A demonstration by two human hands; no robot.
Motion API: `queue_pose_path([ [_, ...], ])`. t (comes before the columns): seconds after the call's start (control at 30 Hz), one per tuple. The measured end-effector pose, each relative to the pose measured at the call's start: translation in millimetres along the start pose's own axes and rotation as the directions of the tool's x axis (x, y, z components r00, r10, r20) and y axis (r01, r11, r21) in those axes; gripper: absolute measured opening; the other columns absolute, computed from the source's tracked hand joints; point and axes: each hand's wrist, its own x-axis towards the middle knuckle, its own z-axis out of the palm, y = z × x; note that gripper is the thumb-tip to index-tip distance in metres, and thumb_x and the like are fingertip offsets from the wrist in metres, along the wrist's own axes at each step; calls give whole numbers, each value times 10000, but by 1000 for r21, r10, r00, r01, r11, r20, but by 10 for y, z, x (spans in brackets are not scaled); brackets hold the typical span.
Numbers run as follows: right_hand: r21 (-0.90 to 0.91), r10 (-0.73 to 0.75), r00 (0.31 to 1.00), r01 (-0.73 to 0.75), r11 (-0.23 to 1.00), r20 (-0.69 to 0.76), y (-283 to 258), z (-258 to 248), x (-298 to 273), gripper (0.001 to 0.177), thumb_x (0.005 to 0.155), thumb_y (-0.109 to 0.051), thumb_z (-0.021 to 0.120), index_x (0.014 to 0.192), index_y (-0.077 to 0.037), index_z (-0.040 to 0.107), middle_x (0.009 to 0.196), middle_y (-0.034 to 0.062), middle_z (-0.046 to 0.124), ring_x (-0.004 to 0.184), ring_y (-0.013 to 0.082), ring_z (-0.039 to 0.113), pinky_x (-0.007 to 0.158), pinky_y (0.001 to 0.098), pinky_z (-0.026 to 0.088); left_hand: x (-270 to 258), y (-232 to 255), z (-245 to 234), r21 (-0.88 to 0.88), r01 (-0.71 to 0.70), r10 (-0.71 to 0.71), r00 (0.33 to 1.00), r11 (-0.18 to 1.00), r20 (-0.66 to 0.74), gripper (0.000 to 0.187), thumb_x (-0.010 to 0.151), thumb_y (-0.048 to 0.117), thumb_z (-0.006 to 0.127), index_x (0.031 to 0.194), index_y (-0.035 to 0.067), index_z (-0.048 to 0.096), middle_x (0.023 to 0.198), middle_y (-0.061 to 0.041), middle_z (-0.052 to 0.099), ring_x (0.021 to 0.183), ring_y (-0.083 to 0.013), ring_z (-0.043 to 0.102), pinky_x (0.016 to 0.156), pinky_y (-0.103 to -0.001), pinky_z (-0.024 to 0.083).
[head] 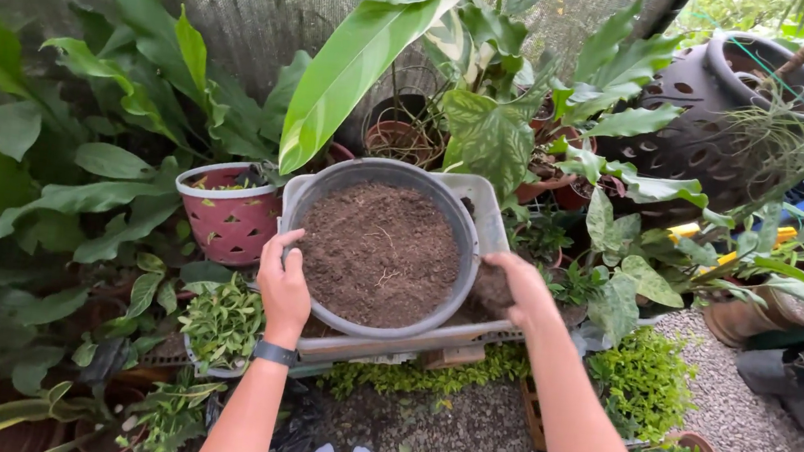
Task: Sifting dry soil through a mesh sieve into a plastic container.
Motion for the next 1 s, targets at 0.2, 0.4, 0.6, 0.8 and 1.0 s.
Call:
queue_pose_path([
  [0.2, 135, -183, 980, 172, 976, 74, -262, -155, 381, 195, 914, -166, 615, 1053, -30, 595, 975, 138, 702, 849, 252, 726, 813, 440, 619, 16, 15, 16, -17, -6, 6, 1000, 1000, -1, 286, 981, 91, 478, 1175, 9, 671, 1214, -167, 665, 1166, -328, 621, 1031, -401, 454],
  [0.4, 164, -327, 899, 290, 943, 291, -454, 540, 222, 239, 937, -168, 664, 1132, -29, 658, 1041, 96, 695, 955, 213, 689, 862, 393, 588, 2, -43, 32, 6, -36, 36, 999, 999, -14, 276, 981, 90, 480, 1158, 10, 676, 1199, -167, 672, 1160, -334, 622, 1043, -403, 457],
  [0.6, -513, -515, 754, 655, 554, 407, -129, 1203, 514, 429, 889, -248, 679, 1259, -33, 705, 1212, 138, 746, 1130, 261, 695, 1038, 438, 525, 6, -13, 27, 10, -25, 25, 999, 1000, -25, 286, 972, 92, 481, 1162, 7, 678, 1201, -174, 667, 1158, -341, 619, 1034, -406, 454],
  [0.8, -532, -506, 433, 844, -62, 746, 298, 1672, 364, 562, 866, -340, 715, 1366, -99, 628, 1571, 234, 399, 1483, 416, 343, 1221, 494, 312, 14, -56, 41, 7, -10, 11, 1000, 1000, -13, 287, 977, 100, 482, 1167, 14, 678, 1210, -170, 670, 1160, -335, 626, 1039, -407, 457],
  [1.0, -490, -133, 478, 785, -380, 868, 161, 1529, -133, 725, 917, -535, 627, 1564, -308, 389, 1697, 140, 180, 1556, 408, 107, 1153, 744, 103, 14, 3, 39, -11, -5, 5, 1000, 1000, -18, 293, 980, 106, 482, 1181, 14, 675, 1231, -167, 665, 1165, -326, 628, 1023, -406, 467],
])
